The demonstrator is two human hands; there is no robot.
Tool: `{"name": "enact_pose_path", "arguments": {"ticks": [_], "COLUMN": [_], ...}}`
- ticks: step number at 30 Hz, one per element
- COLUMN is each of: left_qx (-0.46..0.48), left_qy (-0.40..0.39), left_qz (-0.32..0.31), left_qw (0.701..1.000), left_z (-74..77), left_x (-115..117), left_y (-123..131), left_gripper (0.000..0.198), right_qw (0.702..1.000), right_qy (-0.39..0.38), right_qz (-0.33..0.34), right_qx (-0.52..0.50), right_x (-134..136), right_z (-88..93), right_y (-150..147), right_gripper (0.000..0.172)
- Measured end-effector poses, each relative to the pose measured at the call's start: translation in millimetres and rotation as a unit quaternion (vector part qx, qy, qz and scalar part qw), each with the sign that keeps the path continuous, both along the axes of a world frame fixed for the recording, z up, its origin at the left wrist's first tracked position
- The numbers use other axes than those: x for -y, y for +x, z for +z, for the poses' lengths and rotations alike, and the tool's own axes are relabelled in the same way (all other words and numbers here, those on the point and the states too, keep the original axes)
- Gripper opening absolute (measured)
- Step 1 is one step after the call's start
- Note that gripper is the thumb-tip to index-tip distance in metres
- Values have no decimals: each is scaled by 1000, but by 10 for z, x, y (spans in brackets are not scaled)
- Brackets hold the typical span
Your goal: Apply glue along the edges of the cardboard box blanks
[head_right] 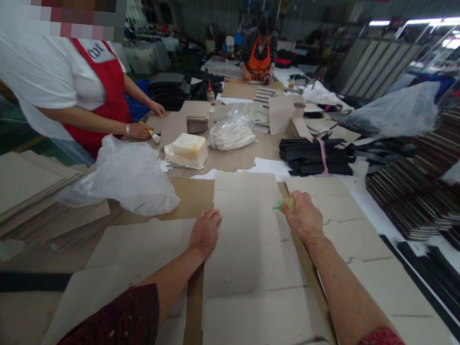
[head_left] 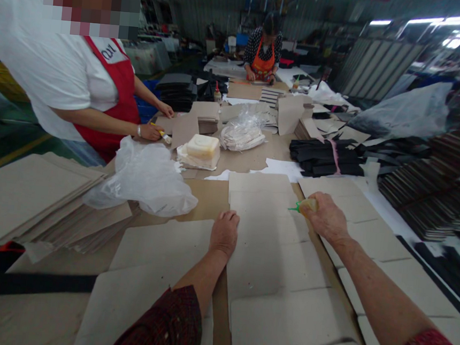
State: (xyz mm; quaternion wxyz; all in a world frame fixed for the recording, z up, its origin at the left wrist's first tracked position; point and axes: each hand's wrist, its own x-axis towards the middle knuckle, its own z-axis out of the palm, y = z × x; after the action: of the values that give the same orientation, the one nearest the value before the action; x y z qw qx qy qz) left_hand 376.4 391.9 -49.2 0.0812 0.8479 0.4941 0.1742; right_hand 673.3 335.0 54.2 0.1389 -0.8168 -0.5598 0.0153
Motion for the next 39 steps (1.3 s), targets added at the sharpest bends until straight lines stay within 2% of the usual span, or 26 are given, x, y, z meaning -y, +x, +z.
{"name": "enact_pose_path", "arguments": {"ticks": [4, 10, 14, 20, 22, 25, 27, 30, 32, 39], "left_qx": [1, 3, 1, -2, -2, -2, -2, -5, -7, -14], "left_qy": [0, -2, -3, -3, -2, 4, 8, 13, 14, 16], "left_qz": [3, 4, 5, 5, 5, 8, 8, 10, 9, 12], "left_qw": [1000, 1000, 1000, 1000, 1000, 1000, 1000, 1000, 1000, 1000], "left_z": [9, 21, 24, 30, 29, 18, 6, -13, -18, -4], "left_x": [8, 19, 18, 17, 18, 22, 22, 18, 15, 22], "left_y": [2, 8, 8, 10, 11, 10, 9, 7, 7, 7], "left_gripper": [26, 24, 25, 23, 22, 21, 21, 20, 21, 22], "right_qw": [999, 999, 999, 1000, 999, 990, 977, 972, 977, 996], "right_qy": [-31, -18, -1, -8, 9, 77, 126, 158, 148, 36], "right_qz": [12, 29, 18, -11, -19, -72, -106, -110, -98, -81], "right_qx": [27, -28, -52, -16, -34, -97, -134, -135, -116, -32], "right_x": [-18, -9, -42, -74, -76, -131, -222, -415, -548, -861], "right_z": [66, 90, 77, 81, 70, 37, 12, -13, -14, -9], "right_y": [41, 32, -60, -60, -29, -6, -13, -50, -83, -186], "right_gripper": [27, 26, 27, 27, 28, 32, 34, 34, 34, 36]}}
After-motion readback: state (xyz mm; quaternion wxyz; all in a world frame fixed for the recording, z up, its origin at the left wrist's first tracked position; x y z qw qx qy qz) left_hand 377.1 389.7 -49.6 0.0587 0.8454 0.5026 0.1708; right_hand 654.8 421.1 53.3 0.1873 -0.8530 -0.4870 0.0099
